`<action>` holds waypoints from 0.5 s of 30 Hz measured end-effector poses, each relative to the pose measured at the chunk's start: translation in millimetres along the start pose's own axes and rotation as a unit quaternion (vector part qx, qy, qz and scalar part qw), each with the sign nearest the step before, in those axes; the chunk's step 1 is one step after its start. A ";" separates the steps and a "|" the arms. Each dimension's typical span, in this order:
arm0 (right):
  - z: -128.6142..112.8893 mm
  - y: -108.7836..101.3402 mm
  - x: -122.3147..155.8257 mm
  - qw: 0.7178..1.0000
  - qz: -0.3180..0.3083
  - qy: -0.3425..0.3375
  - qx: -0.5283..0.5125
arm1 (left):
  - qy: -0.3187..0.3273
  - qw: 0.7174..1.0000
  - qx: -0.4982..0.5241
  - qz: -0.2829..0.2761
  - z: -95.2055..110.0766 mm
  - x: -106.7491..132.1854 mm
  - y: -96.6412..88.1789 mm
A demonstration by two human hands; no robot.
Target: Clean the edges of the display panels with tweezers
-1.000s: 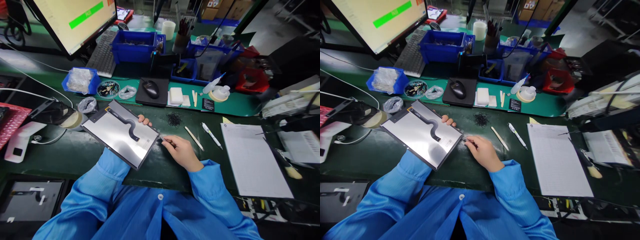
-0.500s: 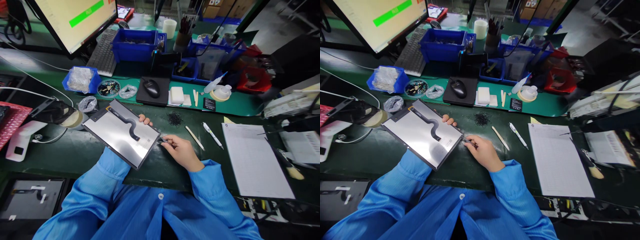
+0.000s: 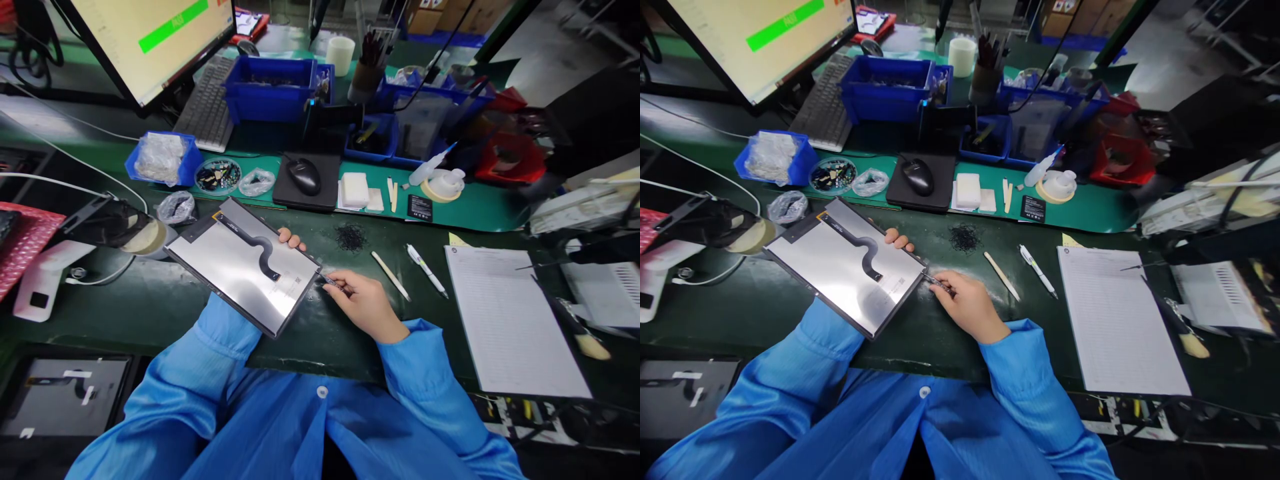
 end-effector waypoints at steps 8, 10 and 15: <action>-4.5 -2.9 -2.8 0.999 -0.011 -0.031 0.007 | -0.003 1.000 -0.008 0.008 -0.1 -2.1 -1.4; -2.1 -1.0 -1.0 1.000 -0.011 -0.005 -0.005 | 0.033 0.999 -0.008 -0.028 -2.2 0.0 -3.3; -0.6 0.9 0.2 1.000 -0.011 0.003 -0.003 | 0.081 0.994 -0.013 -0.076 -5.9 3.3 -7.1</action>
Point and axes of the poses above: each hand's wrist, its own x-axis away from the middle knuckle, its own y-axis out of the palm, z = x × y, the point moved 1 cm from there along -x, towards the middle knuckle, and after that the axes turned 6 degrees about y, right-handed, at the moved point
